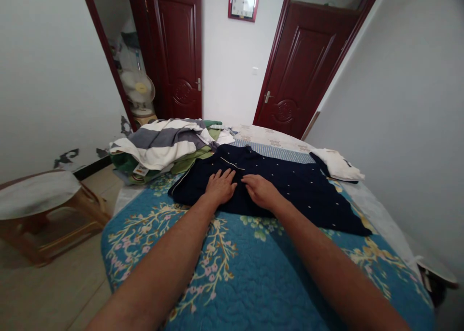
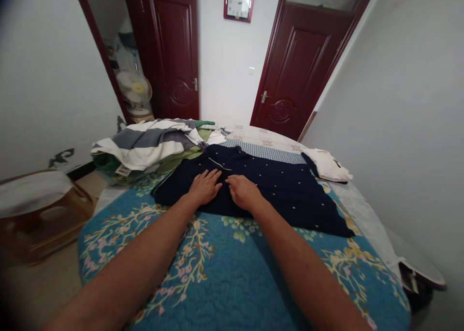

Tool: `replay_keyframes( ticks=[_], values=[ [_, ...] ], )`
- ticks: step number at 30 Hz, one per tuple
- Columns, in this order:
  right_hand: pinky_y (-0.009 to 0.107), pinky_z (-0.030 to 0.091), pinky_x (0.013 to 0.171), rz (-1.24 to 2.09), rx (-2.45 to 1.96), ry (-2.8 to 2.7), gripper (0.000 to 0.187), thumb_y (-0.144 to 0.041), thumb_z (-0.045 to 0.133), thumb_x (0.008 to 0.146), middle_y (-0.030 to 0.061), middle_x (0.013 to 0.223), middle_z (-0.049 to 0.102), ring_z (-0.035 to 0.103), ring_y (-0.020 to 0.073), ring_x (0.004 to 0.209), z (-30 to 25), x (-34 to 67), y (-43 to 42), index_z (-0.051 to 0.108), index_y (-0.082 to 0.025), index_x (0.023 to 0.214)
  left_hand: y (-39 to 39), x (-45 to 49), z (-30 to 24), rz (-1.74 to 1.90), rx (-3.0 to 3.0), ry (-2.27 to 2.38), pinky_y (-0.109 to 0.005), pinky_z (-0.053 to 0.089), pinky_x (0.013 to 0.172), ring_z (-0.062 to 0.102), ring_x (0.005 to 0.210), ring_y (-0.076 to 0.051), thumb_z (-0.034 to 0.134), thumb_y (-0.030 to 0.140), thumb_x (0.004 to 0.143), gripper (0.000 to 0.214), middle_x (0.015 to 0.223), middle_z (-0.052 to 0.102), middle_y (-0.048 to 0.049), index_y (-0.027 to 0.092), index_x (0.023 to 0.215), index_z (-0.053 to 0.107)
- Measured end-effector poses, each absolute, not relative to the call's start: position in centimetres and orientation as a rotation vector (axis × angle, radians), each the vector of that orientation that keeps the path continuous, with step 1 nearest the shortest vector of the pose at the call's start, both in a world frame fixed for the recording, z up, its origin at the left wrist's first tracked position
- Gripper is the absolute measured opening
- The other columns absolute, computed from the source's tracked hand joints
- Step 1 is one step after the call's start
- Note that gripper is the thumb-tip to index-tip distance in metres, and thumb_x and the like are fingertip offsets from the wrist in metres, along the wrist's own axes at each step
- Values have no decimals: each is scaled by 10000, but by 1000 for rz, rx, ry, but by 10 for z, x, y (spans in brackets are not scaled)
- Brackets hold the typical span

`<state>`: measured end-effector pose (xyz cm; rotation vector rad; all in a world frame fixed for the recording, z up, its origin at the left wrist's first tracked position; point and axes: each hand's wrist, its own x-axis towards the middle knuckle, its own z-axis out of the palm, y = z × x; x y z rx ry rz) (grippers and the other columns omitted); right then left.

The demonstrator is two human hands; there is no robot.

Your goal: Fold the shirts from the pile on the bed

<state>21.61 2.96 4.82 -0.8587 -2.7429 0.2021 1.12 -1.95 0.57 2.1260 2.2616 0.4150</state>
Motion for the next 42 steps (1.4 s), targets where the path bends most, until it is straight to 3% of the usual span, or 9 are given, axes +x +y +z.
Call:
replay_keyframes(
  ticks=[6, 12, 17, 21, 29, 37, 42],
  values=[
    [532, 293, 1293, 136, -1211, -2689, 562, -472, 432, 1110, 75, 1712, 440, 358, 304, 1584, 8, 183, 48, 515, -234, 1612, -26, 2, 8, 440, 2069, 2393, -587, 313, 1268, 388, 1567, -381, 435, 464, 1073, 543, 1700, 464, -93, 289, 1576, 538],
    [604, 226, 1301, 197, -1401, -2638, 647, -551, 348, 1116, 81, 1783, 291, 275, 329, 1620, 4, 185, 56, 404, -236, 1678, -35, -17, 29, 447, 1766, 2772, -529, 505, 1056, 602, 1305, -389, 539, 346, 1022, 432, 1417, 657, -205, 186, 1413, 630],
    [602, 204, 1309, 212, -1403, -2618, 672, -561, 332, 1114, 85, 1786, 280, 254, 326, 1629, 3, 185, 57, 375, -217, 1690, -37, -27, 40, 317, 1571, 2808, -484, 565, 949, 701, 1173, -385, 567, 419, 1015, 403, 1283, 712, -215, 155, 1306, 653],
    [606, 197, 1309, 234, -1393, -2617, 676, -568, 329, 1113, 93, 1787, 274, 245, 323, 1634, 3, 187, 56, 376, -217, 1688, -35, -30, 37, 299, 1591, 2770, -471, 587, 907, 752, 1091, -364, 469, 386, 1062, 351, 1185, 752, -192, 168, 1257, 662],
    [598, 179, 1317, 253, -1396, -2600, 720, -603, 317, 1106, 89, 1789, 268, 230, 339, 1637, 3, 187, 56, 370, -193, 1695, -33, -35, 35, 244, 1638, 2814, -445, 598, 867, 761, 1055, -337, 384, 317, 1087, 364, 1259, 697, -189, 182, 1312, 637],
    [603, 159, 1318, 268, -1402, -2587, 736, -618, 317, 1099, 103, 1790, 264, 219, 344, 1640, 1, 187, 58, 362, -194, 1699, -37, -41, 39, 247, 1646, 2869, -410, 570, 890, 717, 1109, -312, 327, 150, 1047, 429, 1245, 673, -196, 184, 1298, 673],
    [603, 165, 1314, 281, -1395, -2585, 725, -615, 319, 1098, 104, 1786, 274, 224, 347, 1638, 1, 188, 57, 375, -207, 1695, -39, -35, 50, 477, 1743, 2889, -405, 521, 1010, 659, 1187, -307, 341, 165, 1052, 416, 1211, 696, -181, 172, 1263, 699]
  ],
)
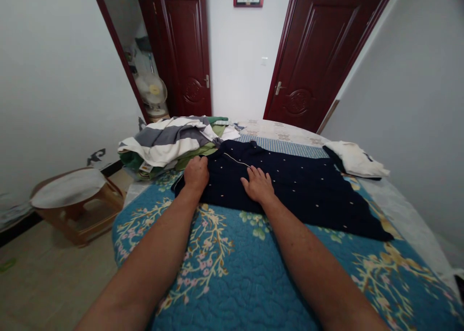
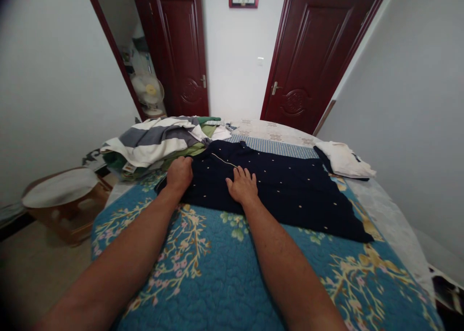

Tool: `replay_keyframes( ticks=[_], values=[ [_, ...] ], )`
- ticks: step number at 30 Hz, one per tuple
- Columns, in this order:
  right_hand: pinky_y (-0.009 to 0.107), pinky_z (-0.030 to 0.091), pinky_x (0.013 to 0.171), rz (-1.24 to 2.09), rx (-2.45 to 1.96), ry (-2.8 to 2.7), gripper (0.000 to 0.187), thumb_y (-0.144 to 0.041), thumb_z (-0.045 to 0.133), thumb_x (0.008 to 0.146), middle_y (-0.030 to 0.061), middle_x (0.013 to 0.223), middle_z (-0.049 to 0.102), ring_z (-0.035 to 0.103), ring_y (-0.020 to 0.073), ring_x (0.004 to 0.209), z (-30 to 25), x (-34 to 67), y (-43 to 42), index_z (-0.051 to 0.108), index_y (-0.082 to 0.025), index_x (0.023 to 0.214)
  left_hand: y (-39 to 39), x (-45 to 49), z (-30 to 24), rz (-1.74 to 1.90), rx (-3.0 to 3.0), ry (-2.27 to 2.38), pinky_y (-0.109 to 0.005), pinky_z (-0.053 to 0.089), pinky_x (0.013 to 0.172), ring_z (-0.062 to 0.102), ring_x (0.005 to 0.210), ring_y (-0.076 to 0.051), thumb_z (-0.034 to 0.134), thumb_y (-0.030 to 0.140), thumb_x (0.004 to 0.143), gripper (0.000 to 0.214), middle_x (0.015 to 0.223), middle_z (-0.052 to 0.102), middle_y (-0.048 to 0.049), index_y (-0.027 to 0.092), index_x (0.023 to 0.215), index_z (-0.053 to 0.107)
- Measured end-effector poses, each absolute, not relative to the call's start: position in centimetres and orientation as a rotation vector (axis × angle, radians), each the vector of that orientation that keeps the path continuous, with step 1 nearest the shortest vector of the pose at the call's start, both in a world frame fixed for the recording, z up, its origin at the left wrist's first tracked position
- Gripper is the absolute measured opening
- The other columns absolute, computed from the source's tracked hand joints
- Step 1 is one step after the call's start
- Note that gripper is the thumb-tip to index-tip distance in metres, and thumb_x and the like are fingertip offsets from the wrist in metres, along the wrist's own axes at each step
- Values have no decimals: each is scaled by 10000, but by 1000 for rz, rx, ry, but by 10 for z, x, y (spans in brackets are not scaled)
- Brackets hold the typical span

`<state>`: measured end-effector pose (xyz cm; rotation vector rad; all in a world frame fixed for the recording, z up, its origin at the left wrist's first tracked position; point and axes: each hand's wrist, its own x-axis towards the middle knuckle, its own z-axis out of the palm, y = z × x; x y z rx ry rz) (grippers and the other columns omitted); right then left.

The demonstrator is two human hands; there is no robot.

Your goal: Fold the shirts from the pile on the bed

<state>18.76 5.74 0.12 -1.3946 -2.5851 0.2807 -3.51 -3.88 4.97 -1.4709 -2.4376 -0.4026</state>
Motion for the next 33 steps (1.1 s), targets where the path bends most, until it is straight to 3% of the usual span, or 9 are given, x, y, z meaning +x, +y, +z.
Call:
replay_keyframes(
  ticks=[5, 9, 13, 21, 26, 30, 33],
  values=[
    [599, 170, 1312, 270, -1402, -2599, 720, -586, 322, 1101, 113, 1786, 270, 228, 347, 1636, 0, 187, 58, 360, -187, 1700, -39, 24, 33, -461, -1968, -2187, -377, 469, 1123, 650, 1267, -257, 356, 304, 1099, 439, 1374, 698, -133, 205, 1412, 648],
    [603, 170, 1310, 260, -1414, -2610, 710, -570, 332, 1100, 115, 1786, 270, 228, 347, 1636, -1, 186, 58, 360, -195, 1702, -42, 44, 2, -317, -2064, -2225, -528, 278, 1298, 383, 1587, -352, 360, 568, 1089, 687, 1676, 481, -181, 158, 1629, 468],
    [610, 178, 1307, 251, -1404, -2609, 720, -584, 320, 1100, 117, 1782, 281, 232, 353, 1633, -2, 187, 58, 369, -185, 1697, -49, 20, -5, -261, -1943, -2417, -544, 205, 1328, 276, 1643, -365, 277, 704, 1057, 846, 1743, 362, -200, 130, 1663, 419],
    [607, 178, 1309, 231, -1431, -2620, 748, -606, 302, 1095, 107, 1790, 259, 221, 339, 1637, -5, 186, 60, 345, -176, 1707, -51, -8, 0, -212, -1615, -2637, -529, 218, 1330, 246, 1646, -403, 303, 727, 1035, 960, 1745, 293, -282, 2, 1661, 370],
    [602, 169, 1314, 251, -1433, -2627, 763, -619, 287, 1090, 98, 1797, 240, 203, 338, 1645, -2, 185, 60, 337, -181, 1713, -53, -14, -1, -253, -1509, -2586, -533, 281, 1304, 347, 1602, -425, 375, 594, 1067, 837, 1691, 379, -322, -37, 1614, 430],
    [601, 177, 1313, 262, -1411, -2593, 751, -612, 308, 1091, 95, 1787, 270, 228, 343, 1637, -2, 186, 60, 365, -180, 1702, -55, -9, 11, -448, -1722, -2187, -528, 259, 1322, 337, 1616, -367, 442, 347, 1069, 590, 1691, 435, -239, 54, 1574, 533],
    [606, 182, 1311, 250, -1390, -2560, 722, -587, 337, 1095, 96, 1776, 303, 255, 346, 1628, -3, 186, 59, 387, -182, 1691, -54, 2, 14, -509, -2053, -1937, -501, 270, 1325, 304, 1637, -305, 398, 334, 1095, 558, 1717, 432, -145, 153, 1609, 516]
  ],
)
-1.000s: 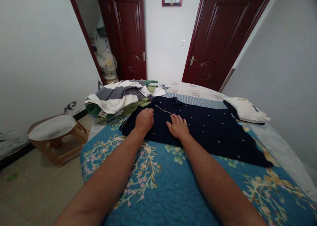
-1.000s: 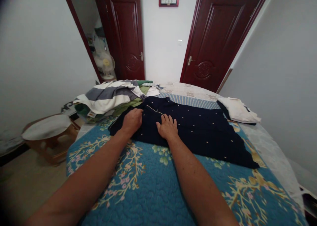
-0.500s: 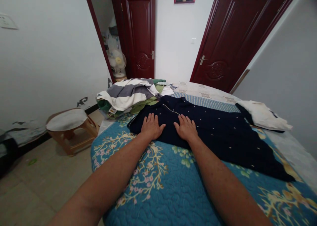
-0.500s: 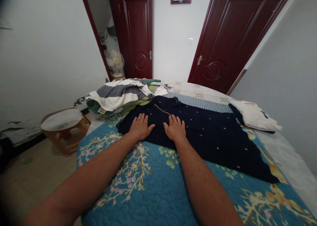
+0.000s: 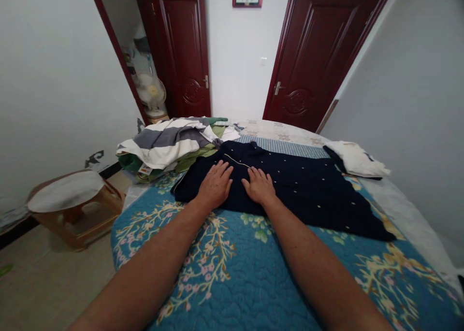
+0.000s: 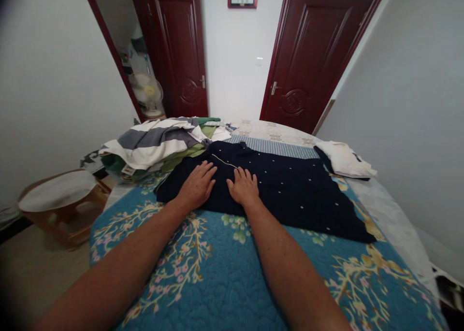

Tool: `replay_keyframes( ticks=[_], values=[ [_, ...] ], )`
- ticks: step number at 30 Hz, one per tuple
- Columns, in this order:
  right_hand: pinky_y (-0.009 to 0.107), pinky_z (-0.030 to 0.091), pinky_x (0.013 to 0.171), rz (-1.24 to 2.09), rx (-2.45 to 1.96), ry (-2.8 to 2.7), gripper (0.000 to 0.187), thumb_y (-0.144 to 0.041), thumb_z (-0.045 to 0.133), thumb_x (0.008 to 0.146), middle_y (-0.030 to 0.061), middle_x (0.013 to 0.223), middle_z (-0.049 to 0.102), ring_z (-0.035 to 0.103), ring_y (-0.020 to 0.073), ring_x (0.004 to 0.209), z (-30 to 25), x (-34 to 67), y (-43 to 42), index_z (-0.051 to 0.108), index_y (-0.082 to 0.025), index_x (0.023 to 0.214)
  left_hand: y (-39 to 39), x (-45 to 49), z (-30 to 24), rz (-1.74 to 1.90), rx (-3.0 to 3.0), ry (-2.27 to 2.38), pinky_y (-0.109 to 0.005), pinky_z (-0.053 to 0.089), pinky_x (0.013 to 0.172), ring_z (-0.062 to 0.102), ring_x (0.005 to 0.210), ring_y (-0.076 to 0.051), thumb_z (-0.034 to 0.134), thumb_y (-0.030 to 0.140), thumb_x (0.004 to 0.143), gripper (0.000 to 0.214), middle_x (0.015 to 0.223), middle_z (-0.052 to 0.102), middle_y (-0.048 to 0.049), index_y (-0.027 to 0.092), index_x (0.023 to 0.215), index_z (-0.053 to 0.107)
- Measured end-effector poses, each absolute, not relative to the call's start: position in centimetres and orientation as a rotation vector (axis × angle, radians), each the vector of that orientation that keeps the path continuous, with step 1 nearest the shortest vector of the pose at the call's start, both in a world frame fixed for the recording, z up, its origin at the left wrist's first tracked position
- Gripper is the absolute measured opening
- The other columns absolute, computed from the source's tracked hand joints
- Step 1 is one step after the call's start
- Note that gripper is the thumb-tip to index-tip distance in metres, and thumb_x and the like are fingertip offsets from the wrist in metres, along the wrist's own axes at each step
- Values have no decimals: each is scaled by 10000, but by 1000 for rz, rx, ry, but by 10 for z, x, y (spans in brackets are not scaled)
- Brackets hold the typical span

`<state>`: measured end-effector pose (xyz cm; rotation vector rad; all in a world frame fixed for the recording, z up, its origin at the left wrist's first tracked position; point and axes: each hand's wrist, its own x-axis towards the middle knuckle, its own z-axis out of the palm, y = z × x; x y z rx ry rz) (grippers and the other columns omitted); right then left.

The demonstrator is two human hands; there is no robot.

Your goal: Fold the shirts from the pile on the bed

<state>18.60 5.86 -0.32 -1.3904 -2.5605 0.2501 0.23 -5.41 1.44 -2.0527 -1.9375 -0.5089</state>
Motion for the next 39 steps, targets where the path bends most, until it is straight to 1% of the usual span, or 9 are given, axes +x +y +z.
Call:
replay_keyframes(
  ticks=[3, 6, 9, 15, 17, 22, 27, 34, 39],
  values=[
    [605, 214, 1302, 232, -1356, -2520, 708, -559, 381, 1092, 99, 1770, 316, 280, 346, 1617, 0, 187, 56, 381, -179, 1690, -50, 11, 7, -360, -2198, -2045, -567, 288, 1301, 334, 1619, -357, 402, 506, 1099, 622, 1709, 447, -145, 207, 1637, 493],
    [585, 190, 1314, 105, -1305, -2449, 697, -501, 438, 1083, 104, 1775, 303, 241, 329, 1632, 7, 189, 49, 365, -174, 1694, -45, 12, -1, -239, -2124, -2211, -610, 253, 1295, 306, 1626, -396, 366, 614, 1086, 707, 1724, 408, -181, 216, 1663, 460],
    [568, 158, 1325, -42, -1243, -2429, 691, -455, 487, 1062, 128, 1764, 326, 232, 325, 1631, 15, 193, 35, 401, -143, 1673, -41, 11, -3, -195, -2080, -2231, -605, 228, 1299, 278, 1636, -401, 337, 637, 1083, 745, 1741, 362, -208, 207, 1686, 418],
    [607, 235, 1292, 9, -1422, -2442, 689, -496, 461, 1063, 223, 1676, 449, 352, 387, 1570, 9, 205, 3, 498, -70, 1603, -40, 11, -2, -138, -1992, -2311, -595, 212, 1301, 271, 1634, -424, 329, 692, 1054, 840, 1746, 324, -248, 148, 1692, 396],
    [586, 244, 1297, 82, -1453, -2456, 720, -542, 431, 1071, 220, 1696, 419, 338, 372, 1589, 4, 212, 1, 482, -74, 1616, -39, 10, -3, -128, -1978, -2328, -593, 204, 1303, 262, 1636, -428, 319, 701, 1048, 862, 1751, 310, -249, 133, 1691, 393],
    [564, 177, 1332, 187, -1464, -2488, 809, -640, 368, 1073, 170, 1755, 323, 246, 325, 1644, -2, 247, 14, 401, -97, 1672, -37, 8, -5, -112, -1954, -2344, -595, 203, 1300, 271, 1632, -430, 307, 713, 1032, 889, 1750, 315, -247, 124, 1694, 384],
    [558, 135, 1342, 206, -1557, -2501, 836, -684, 305, 1077, 142, 1780, 269, 193, 301, 1664, -1, 305, 34, 355, -131, 1701, -38, 6, -3, -118, -1911, -2396, -644, 172, 1293, 270, 1625, -450, 284, 719, 1019, 906, 1732, 345, -262, 119, 1688, 396],
    [578, 157, 1327, 78, -1890, -2355, 800, -651, 276, 1094, 151, 1783, 256, 211, 305, 1656, -2, 429, 76, 343, -133, 1701, -36, -1, -6, -129, -1872, -2437, -696, 172, 1272, 261, 1622, -466, 246, 750, 993, 947, 1733, 325, -285, 124, 1688, 396],
    [534, 207, 1311, -53, -2131, -2168, 744, -594, 318, 1111, 193, 1744, 341, 292, 319, 1621, -5, 491, 103, 405, -97, 1658, -35, 0, -5, -173, -1782, -2495, -757, 216, 1218, 269, 1609, -498, 235, 789, 970, 982, 1707, 341, -325, 124, 1663, 443]
  ],
)
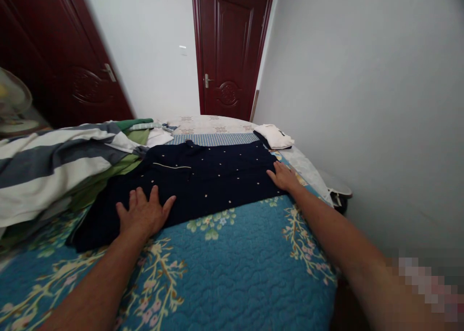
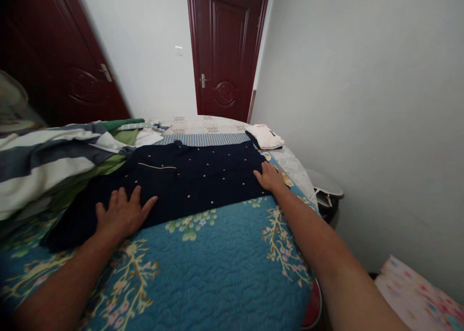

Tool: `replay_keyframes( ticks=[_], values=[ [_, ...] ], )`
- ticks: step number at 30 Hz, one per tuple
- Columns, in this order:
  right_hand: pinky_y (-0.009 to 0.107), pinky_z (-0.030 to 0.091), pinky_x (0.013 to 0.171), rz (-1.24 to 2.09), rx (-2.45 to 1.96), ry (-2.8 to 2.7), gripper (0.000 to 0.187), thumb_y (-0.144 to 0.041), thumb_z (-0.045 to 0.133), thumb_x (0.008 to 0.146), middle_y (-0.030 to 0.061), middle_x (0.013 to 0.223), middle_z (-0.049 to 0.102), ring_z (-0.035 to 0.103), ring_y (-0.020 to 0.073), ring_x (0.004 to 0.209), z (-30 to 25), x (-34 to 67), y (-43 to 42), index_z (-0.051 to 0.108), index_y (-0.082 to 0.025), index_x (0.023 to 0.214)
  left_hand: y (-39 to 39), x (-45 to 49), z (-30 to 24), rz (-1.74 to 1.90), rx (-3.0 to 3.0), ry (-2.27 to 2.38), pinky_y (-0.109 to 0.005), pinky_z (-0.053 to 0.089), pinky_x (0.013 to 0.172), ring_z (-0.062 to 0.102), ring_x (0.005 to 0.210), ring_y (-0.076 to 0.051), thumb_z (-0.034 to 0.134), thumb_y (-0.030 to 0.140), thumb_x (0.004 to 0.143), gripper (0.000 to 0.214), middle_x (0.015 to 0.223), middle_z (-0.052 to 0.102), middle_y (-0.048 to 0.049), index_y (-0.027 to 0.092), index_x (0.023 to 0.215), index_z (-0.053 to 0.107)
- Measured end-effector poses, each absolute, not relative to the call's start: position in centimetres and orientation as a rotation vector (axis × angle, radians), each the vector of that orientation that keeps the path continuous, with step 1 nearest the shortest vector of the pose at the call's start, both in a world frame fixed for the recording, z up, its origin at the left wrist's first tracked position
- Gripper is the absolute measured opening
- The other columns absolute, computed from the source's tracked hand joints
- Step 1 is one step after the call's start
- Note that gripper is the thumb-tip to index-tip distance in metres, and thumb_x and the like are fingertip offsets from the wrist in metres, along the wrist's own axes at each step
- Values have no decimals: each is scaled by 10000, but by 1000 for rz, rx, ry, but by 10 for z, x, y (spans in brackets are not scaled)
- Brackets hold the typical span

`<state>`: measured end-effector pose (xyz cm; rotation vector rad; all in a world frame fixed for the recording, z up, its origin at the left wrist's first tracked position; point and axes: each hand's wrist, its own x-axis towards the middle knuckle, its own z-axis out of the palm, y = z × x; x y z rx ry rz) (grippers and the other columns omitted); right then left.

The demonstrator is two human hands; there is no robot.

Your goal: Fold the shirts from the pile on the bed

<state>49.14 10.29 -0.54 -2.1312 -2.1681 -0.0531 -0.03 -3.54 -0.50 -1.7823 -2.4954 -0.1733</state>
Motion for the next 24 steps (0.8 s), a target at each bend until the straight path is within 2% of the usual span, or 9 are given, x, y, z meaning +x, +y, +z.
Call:
replay_keyframes(
  ticks=[4, 8, 12, 15, 18, 21, 24],
  values=[
    [527, 254, 1281, -117, -2167, -2050, 690, -576, 333, 1112, 239, 1682, 428, 386, 341, 1560, -6, 497, 103, 508, -91, 1571, -35, 1, -4, -206, -1762, -2508, -770, 219, 1205, 267, 1603, -514, 223, 792, 970, 997, 1692, 347, -350, 101, 1647, 461],
    [592, 277, 1246, -231, -2136, -1834, 597, -475, 303, 1117, 264, 1564, 552, 486, 362, 1464, 1, 490, 87, 562, -94, 1497, -36, 3, -2, -209, -1750, -2505, -772, 206, 1209, 265, 1600, -522, 236, 775, 978, 988, 1683, 360, -354, 78, 1642, 459],
    [597, 223, 1279, -324, -1931, -1864, 563, -390, 318, 1108, 239, 1622, 510, 412, 336, 1534, 9, 458, 64, 543, -85, 1525, -40, 8, 7, -207, -1745, -2376, -736, 170, 1245, 283, 1594, -504, 309, 686, 1005, 918, 1661, 413, -340, 22, 1621, 461],
    [532, 241, 1296, -210, -1690, -2099, 574, -405, 346, 1108, 200, 1659, 484, 376, 295, 1574, 10, 400, 40, 540, -94, 1550, -43, 19, 12, -261, -1900, -2138, -629, 140, 1305, 265, 1623, -427, 333, 582, 1035, 820, 1687, 421, -272, 16, 1613, 464],
    [486, 207, 1328, -45, -1405, -2372, 597, -456, 360, 1117, 120, 1714, 426, 305, 244, 1621, 8, 333, 10, 491, -155, 1616, -45, 33, 8, -253, -2099, -2005, -554, 167, 1323, 266, 1637, -373, 331, 572, 1051, 785, 1707, 426, -206, 58, 1631, 459],
    [502, 172, 1346, 112, -1256, -2570, 692, -580, 361, 1110, 94, 1755, 352, 243, 243, 1649, 6, 296, -7, 423, -174, 1667, -45, 38, -2, -186, -2189, -2039, -586, 198, 1309, 279, 1632, -385, 335, 602, 1045, 812, 1722, 398, -207, 82, 1661, 422],
    [558, 150, 1345, 182, -1357, -2588, 759, -656, 331, 1097, 100, 1774, 302, 212, 283, 1660, 7, 300, -4, 390, -184, 1689, -44, 29, -8, -155, -2099, -2215, -651, 201, 1289, 261, 1632, -425, 313, 657, 1024, 876, 1738, 350, -238, 85, 1683, 384]
  ],
)
